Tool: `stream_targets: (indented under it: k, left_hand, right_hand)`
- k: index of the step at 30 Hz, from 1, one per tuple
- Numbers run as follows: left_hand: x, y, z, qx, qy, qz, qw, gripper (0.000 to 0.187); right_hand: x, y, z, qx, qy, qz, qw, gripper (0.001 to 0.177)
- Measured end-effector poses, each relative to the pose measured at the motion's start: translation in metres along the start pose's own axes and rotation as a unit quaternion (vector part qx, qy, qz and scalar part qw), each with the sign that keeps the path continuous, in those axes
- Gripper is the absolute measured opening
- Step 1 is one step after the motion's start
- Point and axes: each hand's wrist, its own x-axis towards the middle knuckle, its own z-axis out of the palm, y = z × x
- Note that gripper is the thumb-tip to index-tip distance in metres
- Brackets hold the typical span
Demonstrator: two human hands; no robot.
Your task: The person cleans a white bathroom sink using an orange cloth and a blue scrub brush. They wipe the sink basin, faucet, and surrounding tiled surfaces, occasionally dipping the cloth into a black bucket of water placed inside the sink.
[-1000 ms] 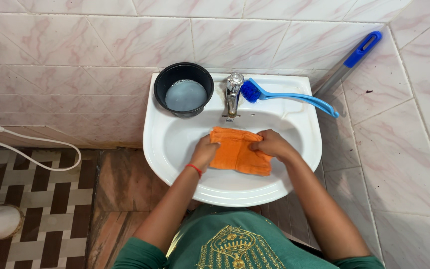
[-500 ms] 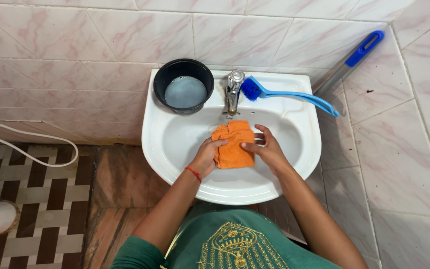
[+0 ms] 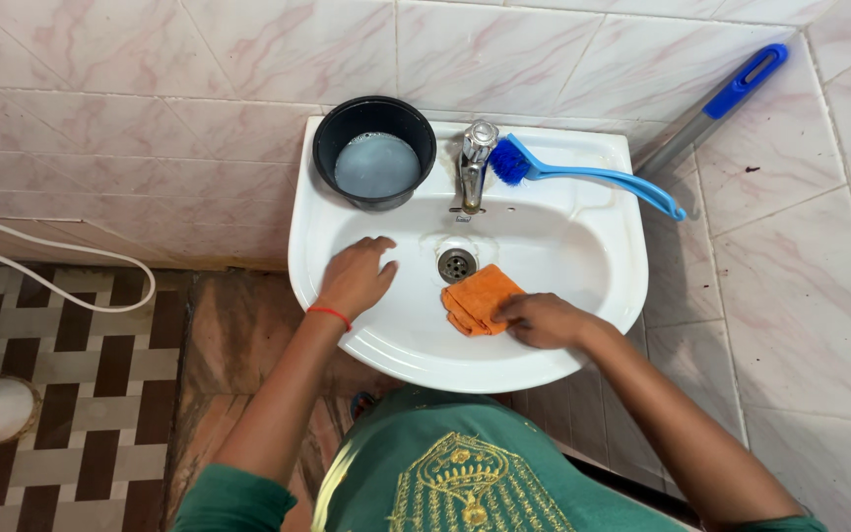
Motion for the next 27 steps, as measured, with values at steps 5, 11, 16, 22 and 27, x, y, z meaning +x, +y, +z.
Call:
stream_targets:
  k: [5,11,16,22,27]
  left_hand:
    - [-0.016,-0.010,0.002,0.051,0.077,0.052,0.994,0.026]
    - [-0.013,-0.006,0.002,0.088,0.147,0.040,0.984,0.031]
    - [-0.009,-0.007,0.007,0.123,0.146,0.013,0.982,0.040]
    - [-0.007,-0.012,0.009,0.170,0.096,0.010,0.981,0.040]
    - [-0.010,-0.009,0.005,0.171,0.074,-0.005,0.982,0.039]
  right_hand:
    - [0.035,0.030,-0.007,0.069,0.029,0.109,0.991,0.070]
    - [0.126,-0.071,0.053,0.031,-0.198,0.249,0.948,0.096]
    - [0.178,-0.090,0.096,0.140,0.002,0.012,0.990,0.088]
    - [0.074,-0.015,0.040,-0.018,-0.222,0.088,0.971,0.073]
    - [0.054,-0.002,0.006,-0.224,-0.172,0.264,0.922,0.078]
